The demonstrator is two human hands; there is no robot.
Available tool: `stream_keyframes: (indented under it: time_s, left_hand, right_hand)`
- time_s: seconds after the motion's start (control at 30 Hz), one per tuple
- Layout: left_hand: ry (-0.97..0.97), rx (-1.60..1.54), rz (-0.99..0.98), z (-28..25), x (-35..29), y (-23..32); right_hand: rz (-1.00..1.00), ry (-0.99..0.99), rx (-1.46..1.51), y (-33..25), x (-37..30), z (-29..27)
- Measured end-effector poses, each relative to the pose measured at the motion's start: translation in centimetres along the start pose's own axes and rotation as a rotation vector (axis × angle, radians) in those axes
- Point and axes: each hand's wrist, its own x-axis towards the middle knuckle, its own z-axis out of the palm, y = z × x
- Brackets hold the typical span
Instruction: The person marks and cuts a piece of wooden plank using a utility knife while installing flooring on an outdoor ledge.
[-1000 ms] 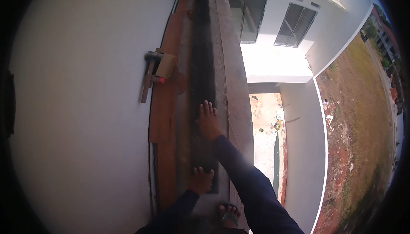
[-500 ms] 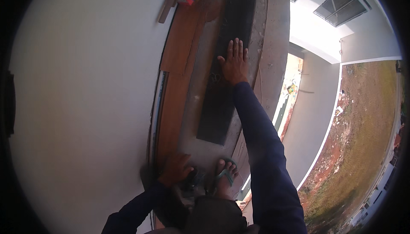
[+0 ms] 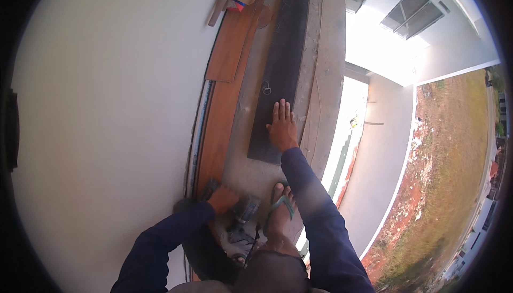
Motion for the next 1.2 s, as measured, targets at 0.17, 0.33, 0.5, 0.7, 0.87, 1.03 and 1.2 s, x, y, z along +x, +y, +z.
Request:
stream_keyframes:
  time_s: [0.17, 0.33, 0.5, 0.7, 0.87, 1.03, 1.2]
  left_hand:
    - [0.175, 0.025, 0.035, -2.1, -1.1, 0.1]
    - [0.330, -0.119, -0.210, -11.0, -6.5, 0.7]
    - [0.707, -0.239, -0.519, -16.0, -10.4, -0.5]
    - [1.054, -1.008, -0.630, -16.0, -8.4, -1.7]
    - [1.027, -1.985, -0.464, -18.0, -1.5, -3.4]
    - [0.990, -2.096, -0.664, -25.0, 8.6, -9.5]
    - [0.980, -1.988, -0.676, -29.1, 16.0, -14.1]
  right_hand:
    - [-0.045, -0.067, -0.001, 1.4, 0.5, -0.2]
    - [-0.192, -0.192, 0.032, 4.1, 1.2, -1.4]
    - [-0.386, -0.229, -0.049, 6.7, 2.6, -1.8]
    - [-0.481, -0.219, -0.022, 8.2, 2.3, -2.2]
    - [-0.468, -0.223, 0.014, 8.0, 1.8, -2.2]
    - [-0.471, -0.202, 0.031, 7.5, 1.6, -2.6]
    - [-0.457, -0.117, 0.048, 9.3, 0.8, -1.8]
